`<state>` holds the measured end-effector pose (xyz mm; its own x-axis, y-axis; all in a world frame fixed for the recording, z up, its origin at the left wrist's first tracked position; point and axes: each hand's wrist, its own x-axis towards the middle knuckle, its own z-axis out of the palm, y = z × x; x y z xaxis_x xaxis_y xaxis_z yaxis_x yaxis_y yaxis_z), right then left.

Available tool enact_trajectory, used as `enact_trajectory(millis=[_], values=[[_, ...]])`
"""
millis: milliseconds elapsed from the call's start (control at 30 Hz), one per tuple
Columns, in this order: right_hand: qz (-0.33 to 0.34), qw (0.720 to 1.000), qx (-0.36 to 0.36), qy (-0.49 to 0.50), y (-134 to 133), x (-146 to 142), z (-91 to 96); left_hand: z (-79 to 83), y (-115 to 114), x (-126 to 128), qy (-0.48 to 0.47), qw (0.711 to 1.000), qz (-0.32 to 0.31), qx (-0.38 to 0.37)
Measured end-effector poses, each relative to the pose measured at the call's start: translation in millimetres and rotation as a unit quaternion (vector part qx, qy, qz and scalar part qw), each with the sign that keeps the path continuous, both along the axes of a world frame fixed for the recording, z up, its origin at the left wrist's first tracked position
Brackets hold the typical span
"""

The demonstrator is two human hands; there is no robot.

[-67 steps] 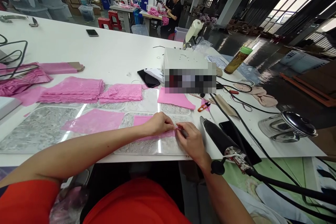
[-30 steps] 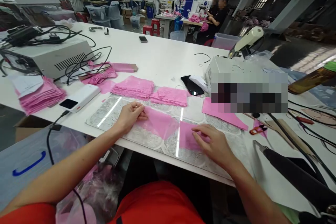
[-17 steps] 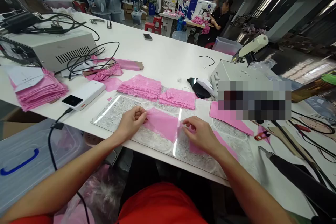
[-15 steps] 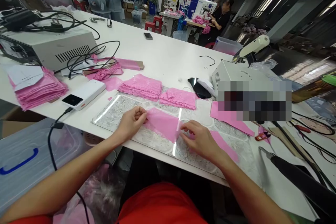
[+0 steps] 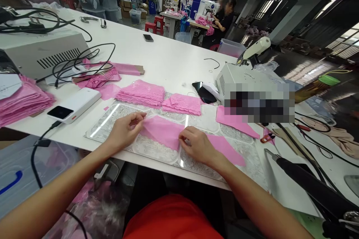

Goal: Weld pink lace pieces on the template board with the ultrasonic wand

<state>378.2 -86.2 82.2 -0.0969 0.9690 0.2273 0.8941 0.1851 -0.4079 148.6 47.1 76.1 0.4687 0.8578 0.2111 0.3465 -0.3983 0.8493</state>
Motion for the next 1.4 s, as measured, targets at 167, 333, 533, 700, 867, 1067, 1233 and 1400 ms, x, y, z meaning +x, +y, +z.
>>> enact_trajectory(millis=[167, 333, 533, 700, 867, 1067, 1233, 1400], values=[[0.016, 0.997, -0.066, 0.031, 3, 3, 0.3, 0.6, 1, -17, 0.124, 0.979, -0.054, 0.154], [0.012, 0.996, -0.081, 0.025, 5, 5, 3.8, 11.2, 20, 17, 0.184, 0.960, -0.078, 0.195], [0.008, 0.996, -0.086, 0.011, 7, 2, 0.6, 14.3, 25, 56, 0.255, 0.928, -0.193, 0.188], [0.010, 0.996, -0.086, -0.001, 8, 4, -1.7, 11.6, 18, 56, 0.272, 0.918, -0.200, 0.210], [0.008, 0.995, -0.098, -0.005, 9, 4, 0.8, 9.4, 21, 51, 0.292, 0.910, -0.154, 0.252], [0.005, 0.993, -0.119, -0.012, 9, 3, 7.3, 3.5, 26, 26, 0.307, 0.894, -0.108, 0.308], [-0.039, 0.994, -0.102, 0.004, 6, 23, 21.9, -2.7, 31, 5, 0.263, 0.893, -0.088, 0.354], [-0.142, 0.986, 0.007, 0.086, -38, 69, 26.0, 6.2, 6, 32, 0.178, 0.892, -0.210, 0.359]])
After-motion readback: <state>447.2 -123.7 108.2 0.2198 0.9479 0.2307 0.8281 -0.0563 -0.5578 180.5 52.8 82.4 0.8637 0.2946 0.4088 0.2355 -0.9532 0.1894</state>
